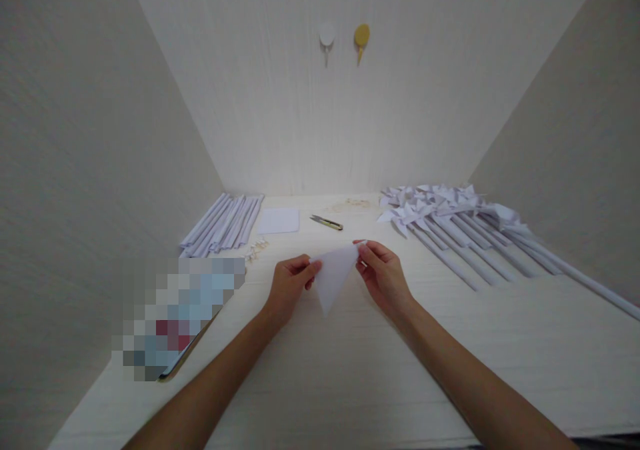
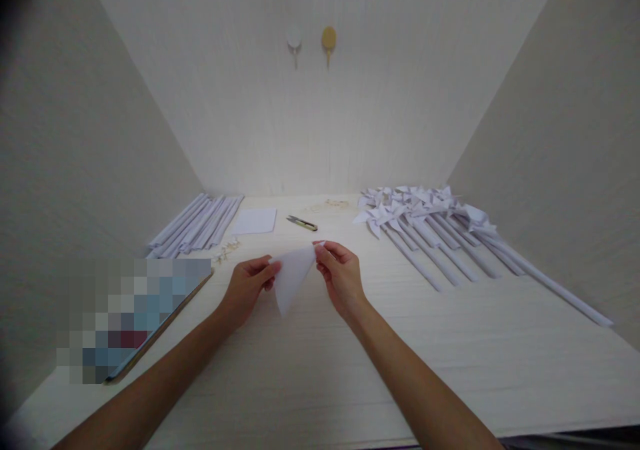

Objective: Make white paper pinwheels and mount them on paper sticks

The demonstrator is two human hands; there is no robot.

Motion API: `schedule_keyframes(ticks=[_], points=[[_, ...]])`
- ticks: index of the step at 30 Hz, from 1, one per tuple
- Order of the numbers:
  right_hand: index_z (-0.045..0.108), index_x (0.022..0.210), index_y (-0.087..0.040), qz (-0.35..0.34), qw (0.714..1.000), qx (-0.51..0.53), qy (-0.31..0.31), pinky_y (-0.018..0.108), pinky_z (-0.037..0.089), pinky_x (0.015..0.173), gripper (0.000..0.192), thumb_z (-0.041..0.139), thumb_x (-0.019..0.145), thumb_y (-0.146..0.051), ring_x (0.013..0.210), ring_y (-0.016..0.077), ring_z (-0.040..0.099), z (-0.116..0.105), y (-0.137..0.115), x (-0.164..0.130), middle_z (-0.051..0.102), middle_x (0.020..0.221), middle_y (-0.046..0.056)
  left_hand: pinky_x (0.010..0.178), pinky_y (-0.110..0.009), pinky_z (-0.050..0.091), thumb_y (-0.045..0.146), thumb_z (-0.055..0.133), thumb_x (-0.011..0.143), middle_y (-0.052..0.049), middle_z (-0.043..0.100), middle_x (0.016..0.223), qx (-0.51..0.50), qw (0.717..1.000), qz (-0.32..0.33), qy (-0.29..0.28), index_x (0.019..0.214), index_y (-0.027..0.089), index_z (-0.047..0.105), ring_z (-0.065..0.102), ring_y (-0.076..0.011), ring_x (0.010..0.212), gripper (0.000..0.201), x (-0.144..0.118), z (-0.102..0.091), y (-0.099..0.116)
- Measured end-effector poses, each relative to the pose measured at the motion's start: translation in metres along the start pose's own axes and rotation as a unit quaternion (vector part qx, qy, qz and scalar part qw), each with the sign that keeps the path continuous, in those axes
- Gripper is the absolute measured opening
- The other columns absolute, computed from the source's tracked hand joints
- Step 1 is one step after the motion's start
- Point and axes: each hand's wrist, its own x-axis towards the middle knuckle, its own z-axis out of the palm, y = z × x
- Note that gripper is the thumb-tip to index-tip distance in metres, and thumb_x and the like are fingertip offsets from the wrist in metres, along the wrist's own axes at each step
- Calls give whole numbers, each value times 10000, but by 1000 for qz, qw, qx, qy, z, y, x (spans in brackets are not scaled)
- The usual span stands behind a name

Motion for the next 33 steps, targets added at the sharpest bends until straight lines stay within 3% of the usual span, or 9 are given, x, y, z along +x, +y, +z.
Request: schedule_keyframes(ticks=[15,24,33], points=[[618,502,-189,-10,1000,2,17,227,364,506,154,746,435,-242,570,78,462,0,0,1,589,619,-10,417,-200,243,355,642,617,47,399,443,1,1000,5,-4,484,137,514,344,-51,430,286,0,-1,-2],[647,557,-178,-10,999,-21,22,246,359,508,174,741,455,-283,544,77,438,0,-1,2,606,662,15,419,-194,246,341,635,625,55,392,445,5,1000,11,-4,476,138,493,344,-44,428,289,-1,-1,0],[621,505,-186,-53,997,-60,19,252,294,476,144,717,477,-289,501,79,389,-1,-1,2,522,525,-15,414,-198,245,347,631,617,55,391,439,17,1000,14,-2,476,147,491,343,-52,424,281,-2,1,0]])
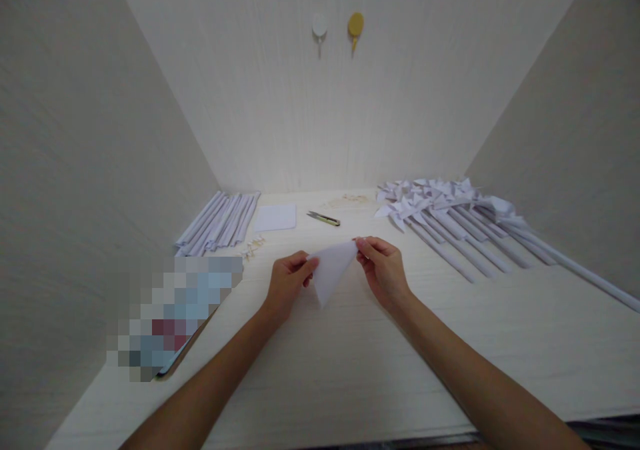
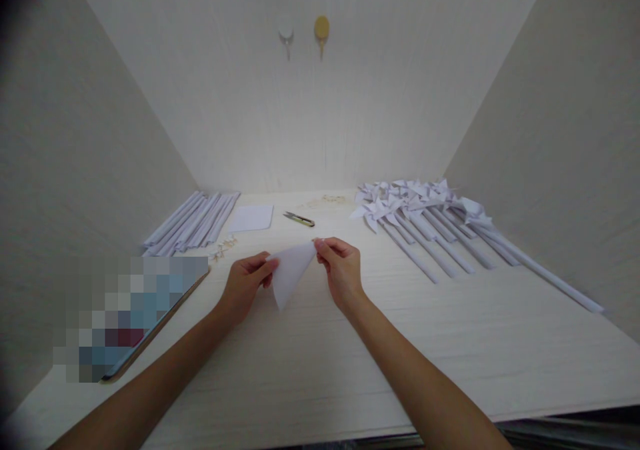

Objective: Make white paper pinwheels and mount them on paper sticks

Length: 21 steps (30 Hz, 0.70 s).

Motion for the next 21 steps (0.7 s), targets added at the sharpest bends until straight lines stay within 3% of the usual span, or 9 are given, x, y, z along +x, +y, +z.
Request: schedule_keyframes(ticks=[6,11,18,21], points=[[557,429,-193,-25,999,-22,-6,247,252,453,188,705,497,-286,477,77,346,-2,0,0,447,463,-34,420,-199,235,326,628,611,60,390,423,3,1000,-12,7,463,147,486,340,-49,414,272,-1,2,3],[599,503,-189,-9,1000,-6,-18,246,250,463,159,693,537,-313,480,78,370,-3,3,2,476,488,-26,427,-201,234,319,619,619,62,387,411,11,1000,-9,15,455,146,483,335,-48,408,275,-1,2,2],[557,430,-184,-84,995,-41,-15,256,265,494,199,656,592,-245,506,85,365,-6,3,2,430,497,-30,433,-205,244,322,623,616,57,396,401,16,1000,-11,14,442,147,489,338,-51,405,280,-3,3,5],[567,450,-184,-71,997,-36,-18,252,262,482,197,655,608,-262,492,82,365,-7,4,3,435,487,-32,433,-205,253,332,627,612,54,398,384,14,1000,-17,17,424,145,481,333,-49,397,302,-2,3,3]])
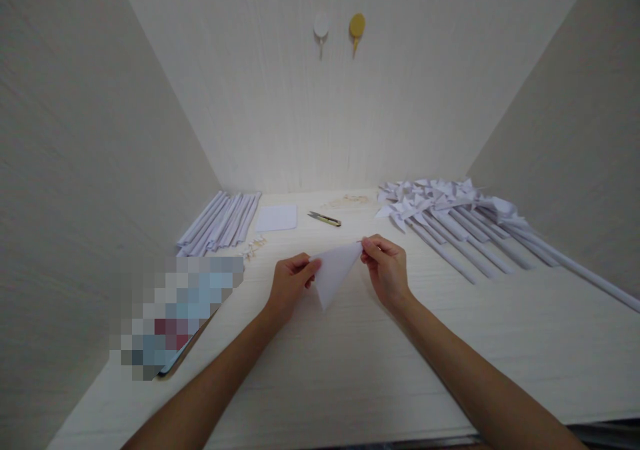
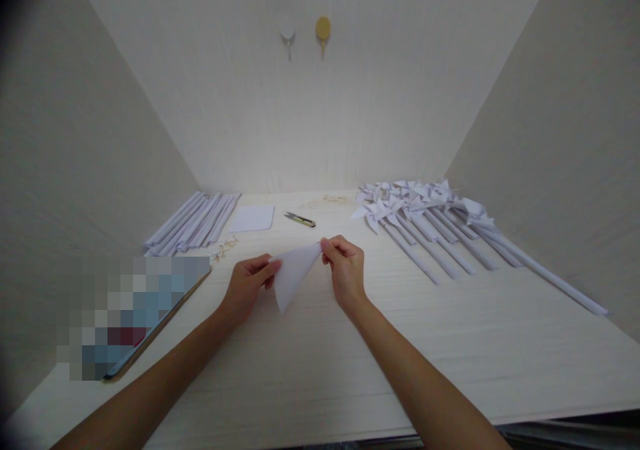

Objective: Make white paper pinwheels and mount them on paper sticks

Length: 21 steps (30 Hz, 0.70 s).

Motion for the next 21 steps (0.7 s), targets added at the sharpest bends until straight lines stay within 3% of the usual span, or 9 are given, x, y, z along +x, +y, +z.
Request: schedule_keyframes(ticks=[3,6,8,10,13,15,18,21], points=[[605,511,-186,19,999,3,-36,244,274,474,176,649,627,-311,484,82,382,0,2,2,468,482,-28,418,-199,256,338,658,572,46,421,399,-42,999,-27,5,432,137,499,359,-52,403,292,3,-2,-2],[649,588,-189,20,996,5,-88,234,310,488,145,659,619,-331,514,82,421,-2,4,5,534,550,-15,424,-186,298,317,707,505,34,489,467,-114,989,-99,12,509,126,554,419,-57,437,245,4,-5,3],[666,647,-213,18,994,10,-104,222,331,501,99,688,592,-292,530,75,436,-4,7,7,560,602,-21,423,-190,328,306,724,477,15,542,508,-137,977,-165,-16,571,122,583,459,-72,450,250,3,-7,9],[673,728,-255,3,993,9,-118,215,363,536,175,715,560,-235,578,76,462,-7,9,9,584,680,-28,406,-194,339,285,732,462,14,546,487,-142,964,-220,-52,565,125,582,466,-79,427,242,2,-9,15],[662,865,-305,-39,985,-11,-166,234,409,629,339,730,542,-226,747,109,501,-11,10,11,594,916,-9,358,-181,314,255,711,496,32,523,431,-122,951,-264,-106,534,141,580,441,-68,369,178,3,-12,15],[659,899,-309,-56,975,-25,-213,257,417,680,346,721,562,-263,843,137,500,-12,8,10,571,1017,7,328,-166,286,238,679,546,35,510,404,-94,944,-282,-141,534,143,594,424,-58,338,127,4,-14,11],[674,882,-289,-49,957,-24,-283,286,406,733,270,688,614,-312,902,162,497,-11,2,6,587,991,26,310,-145,285,212,632,610,20,506,390,-92,927,-316,-177,546,129,615,436,-53,326,106,7,-17,2],[689,834,-266,-28,950,-7,-310,293,393,738,204,671,639,-324,854,159,514,-8,-2,1,615,877,27,316,-127,320,183,603,654,8,532,426,-149,914,-334,-179,574,120,621,455,-48,343,104,7,-20,-4]])
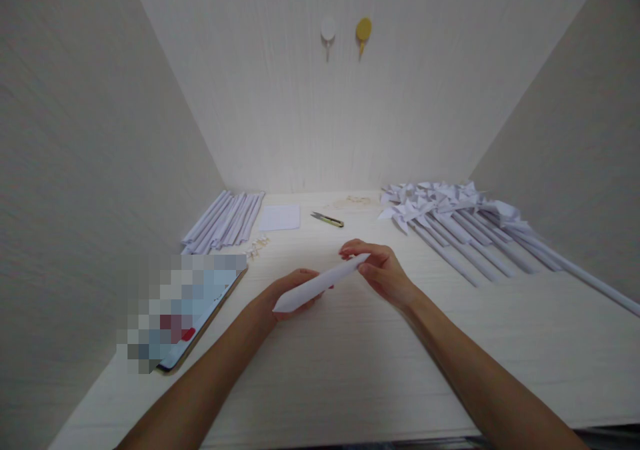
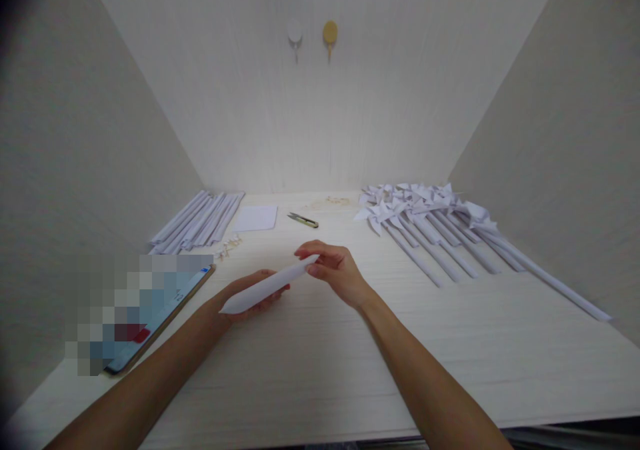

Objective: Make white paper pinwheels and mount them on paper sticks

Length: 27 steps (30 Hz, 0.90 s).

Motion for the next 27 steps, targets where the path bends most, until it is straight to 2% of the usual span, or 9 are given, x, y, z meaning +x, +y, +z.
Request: schedule_keyframes(ticks=[3,6,11,14,17,21,23,25,27], points=[[694,787,-257,13,1000,19,15,286,394,705,159,670,642,-318,769,144,530,3,-2,-1,628,794,15,346,-112,365,154,557,706,-14,578,502,-63,998,-8,-5,624,106,618,501,-49,392,112,-1,-4,-2],[693,804,-261,18,999,24,35,284,400,686,197,681,623,-338,726,139,537,4,-2,-1,638,754,10,377,-107,396,129,518,742,-29,599,560,-105,994,-22,-8,686,99,602,535,-55,439,105,-1,-6,-4],[698,787,-249,19,998,23,55,299,417,656,220,666,623,-392,678,141,547,5,-2,0,647,711,18,370,-96,395,114,481,770,-19,558,545,-145,989,-30,-30,769,82,566,525,-54,422,91,-6,3,-2],[700,722,-249,22,996,42,69,294,430,594,179,685,599,-377,615,135,546,8,-5,1,648,681,12,343,-88,371,112,398,807,-13,525,530,-172,983,-39,-54,888,78,531,518,-60,427,159,-10,8,-1],[698,650,-240,18,995,50,87,277,427,551,128,696,588,-351,580,125,540,11,-7,2,641,647,5,331,-90,356,115,360,814,-40,525,545,-188,979,-37,-65,905,57,512,517,-70,439,187,-12,10,-1],[694,598,-218,24,990,41,132,261,412,548,141,698,579,-357,574,116,526,12,-6,3,631,607,7,327,-102,329,103,449,742,-52,550,571,-141,989,29,-23,761,88,540,517,-72,451,94,-13,14,-3],[687,570,-208,32,983,44,174,256,404,555,154,714,551,-358,579,111,520,11,-5,4,638,612,11,316,-115,288,110,492,698,-18,524,509,-79,994,77,17,654,109,545,479,-62,409,69,-11,18,-4],[680,554,-198,46,976,55,208,256,397,550,168,721,534,-360,565,107,511,10,-3,4,644,615,16,302,-125,226,137,532,667,36,442,418,-59,991,112,37,578,123,540,376,-36,339,91,-7,22,-4],[675,551,-191,58,969,65,232,260,395,544,179,721,528,-363,550,105,504,9,-1,5,645,616,18,317,-130,207,176,564,656,58,422,406,-53,981,167,79,589,130,564,336,-27,338,81,-4,23,-4]])
